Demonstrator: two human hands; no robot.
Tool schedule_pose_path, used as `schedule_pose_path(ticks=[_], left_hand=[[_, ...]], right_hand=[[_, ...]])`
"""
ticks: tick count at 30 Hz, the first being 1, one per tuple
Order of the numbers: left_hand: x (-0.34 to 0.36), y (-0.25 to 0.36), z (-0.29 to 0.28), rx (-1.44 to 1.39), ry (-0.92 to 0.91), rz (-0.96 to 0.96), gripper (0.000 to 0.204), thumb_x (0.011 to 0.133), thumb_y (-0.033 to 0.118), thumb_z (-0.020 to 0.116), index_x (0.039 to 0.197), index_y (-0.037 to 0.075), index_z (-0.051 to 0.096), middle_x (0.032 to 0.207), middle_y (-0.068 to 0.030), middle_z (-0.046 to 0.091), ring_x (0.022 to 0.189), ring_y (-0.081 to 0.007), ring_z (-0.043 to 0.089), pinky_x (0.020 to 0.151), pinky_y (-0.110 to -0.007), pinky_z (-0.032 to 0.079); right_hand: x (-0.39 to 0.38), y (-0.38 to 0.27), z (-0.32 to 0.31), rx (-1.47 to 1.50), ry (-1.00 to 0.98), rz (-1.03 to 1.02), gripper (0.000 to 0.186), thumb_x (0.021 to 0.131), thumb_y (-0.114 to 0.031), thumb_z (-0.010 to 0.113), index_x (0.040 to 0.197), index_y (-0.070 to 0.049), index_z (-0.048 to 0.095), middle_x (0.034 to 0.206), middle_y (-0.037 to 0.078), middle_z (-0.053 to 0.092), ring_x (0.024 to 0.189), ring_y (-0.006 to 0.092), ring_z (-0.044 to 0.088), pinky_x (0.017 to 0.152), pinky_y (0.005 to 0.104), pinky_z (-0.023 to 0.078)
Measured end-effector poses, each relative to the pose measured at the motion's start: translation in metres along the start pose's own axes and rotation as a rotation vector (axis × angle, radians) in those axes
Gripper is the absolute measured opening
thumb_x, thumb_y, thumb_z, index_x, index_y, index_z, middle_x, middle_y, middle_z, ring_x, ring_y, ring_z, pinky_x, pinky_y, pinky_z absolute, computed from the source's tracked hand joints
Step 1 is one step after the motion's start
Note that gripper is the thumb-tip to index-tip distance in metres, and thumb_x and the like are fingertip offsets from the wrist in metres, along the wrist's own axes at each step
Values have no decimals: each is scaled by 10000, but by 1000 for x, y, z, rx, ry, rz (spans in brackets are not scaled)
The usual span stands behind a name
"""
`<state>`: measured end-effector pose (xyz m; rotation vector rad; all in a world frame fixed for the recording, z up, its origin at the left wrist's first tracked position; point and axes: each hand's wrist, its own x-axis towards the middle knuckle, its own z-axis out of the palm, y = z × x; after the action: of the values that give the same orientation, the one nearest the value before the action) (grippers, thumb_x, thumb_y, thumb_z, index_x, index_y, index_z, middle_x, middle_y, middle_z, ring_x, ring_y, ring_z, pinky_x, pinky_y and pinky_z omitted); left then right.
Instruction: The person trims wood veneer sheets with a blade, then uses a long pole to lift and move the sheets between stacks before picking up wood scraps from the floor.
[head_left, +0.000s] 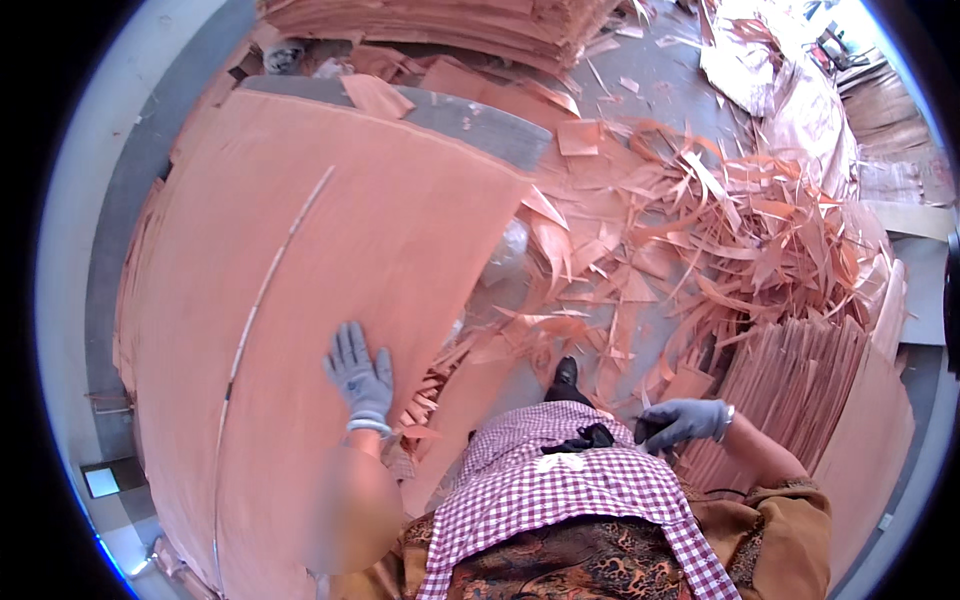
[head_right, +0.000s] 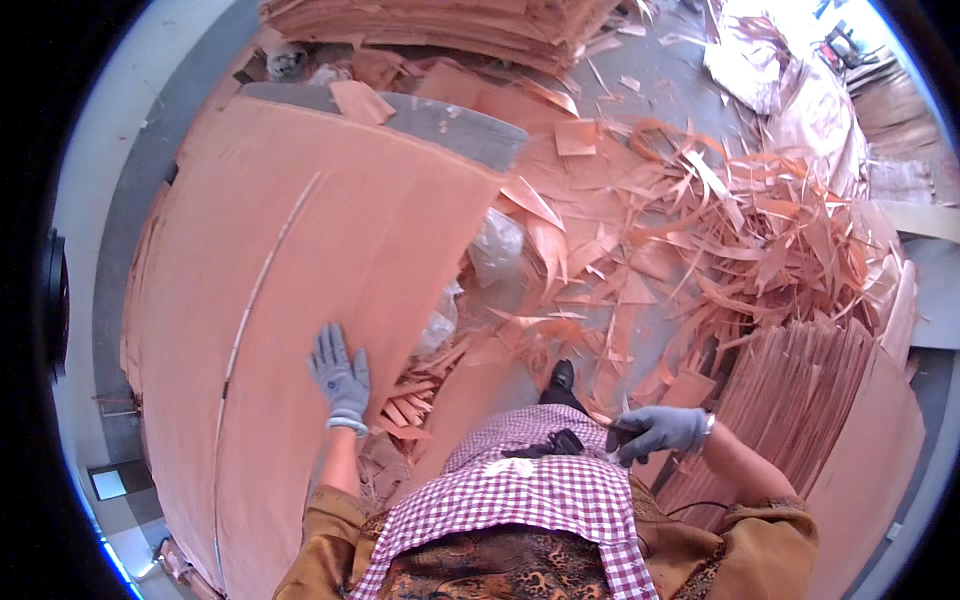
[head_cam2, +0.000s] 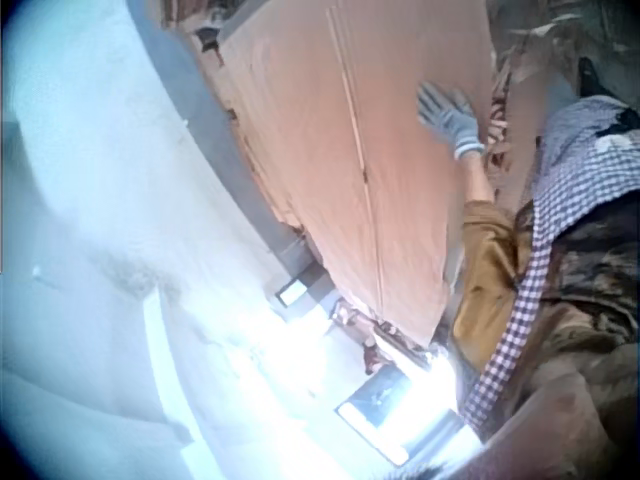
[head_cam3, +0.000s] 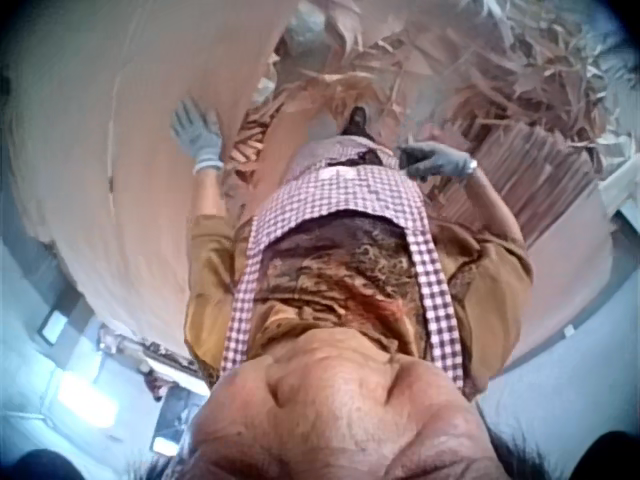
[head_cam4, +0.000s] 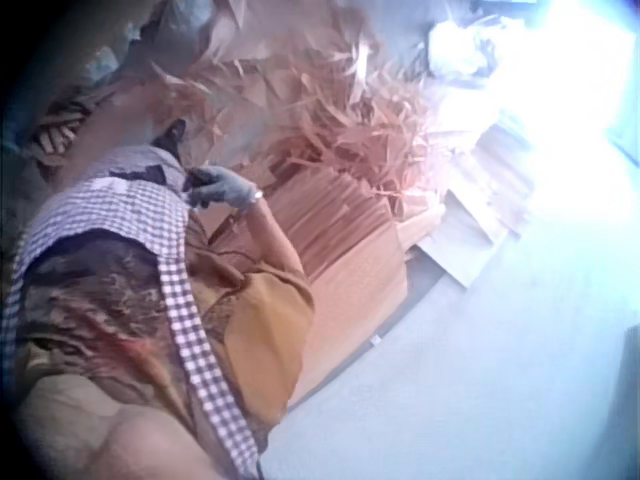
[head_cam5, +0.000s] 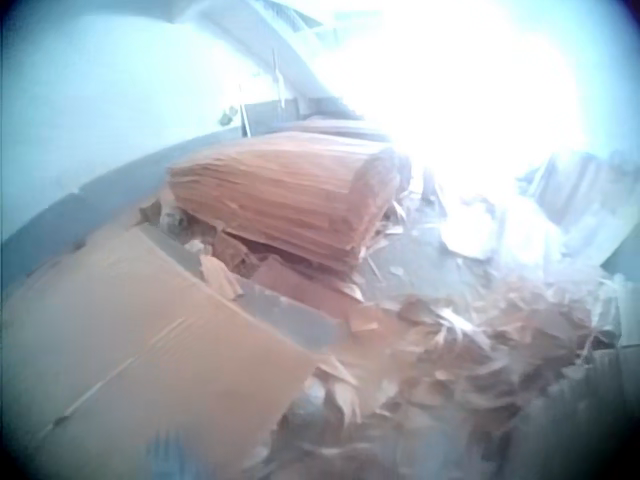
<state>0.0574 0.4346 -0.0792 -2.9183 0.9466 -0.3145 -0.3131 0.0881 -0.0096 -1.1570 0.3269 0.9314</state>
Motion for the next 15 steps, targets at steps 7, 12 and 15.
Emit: schedule_pose_path(ticks=[7, 12, 15], left_hand=[[13, 15, -9, -92, -31, 10, 623, 852, 355, 471, 1380, 66, 308, 1425, -139, 300, 1321, -311, 257, 1062, -494, 151], [13, 18, -8, -129, -70, 8, 609, 857, 300, 475, 1376, 37, 297, 1424, -156, 291, 1325, -317, 244, 1072, -487, 138], [15, 18, -5, -169, -123, 3, 597, 878, 289, 448, 1376, 6, 278, 1424, -179, 278, 1329, -326, 231, 1081, -476, 123]], right_hand=[[27, 56, -15, -78, 212, -38, 385, 781, -139, 668, 1101, -13, 495, 935, 53, 573, 870, 134, 476, 833, 296, 405], [38, 82, -32, -370, 290, -83, 600, 704, -322, 744, 1125, 14, 480, 1057, 169, 522, 1030, 295, 503, 888, 341, 402], [58, 93, -67, -199, 288, -225, 498, 701, -267, 761, 1037, 9, 518, 969, 117, 520, 913, 191, 498, 776, 324, 431]])
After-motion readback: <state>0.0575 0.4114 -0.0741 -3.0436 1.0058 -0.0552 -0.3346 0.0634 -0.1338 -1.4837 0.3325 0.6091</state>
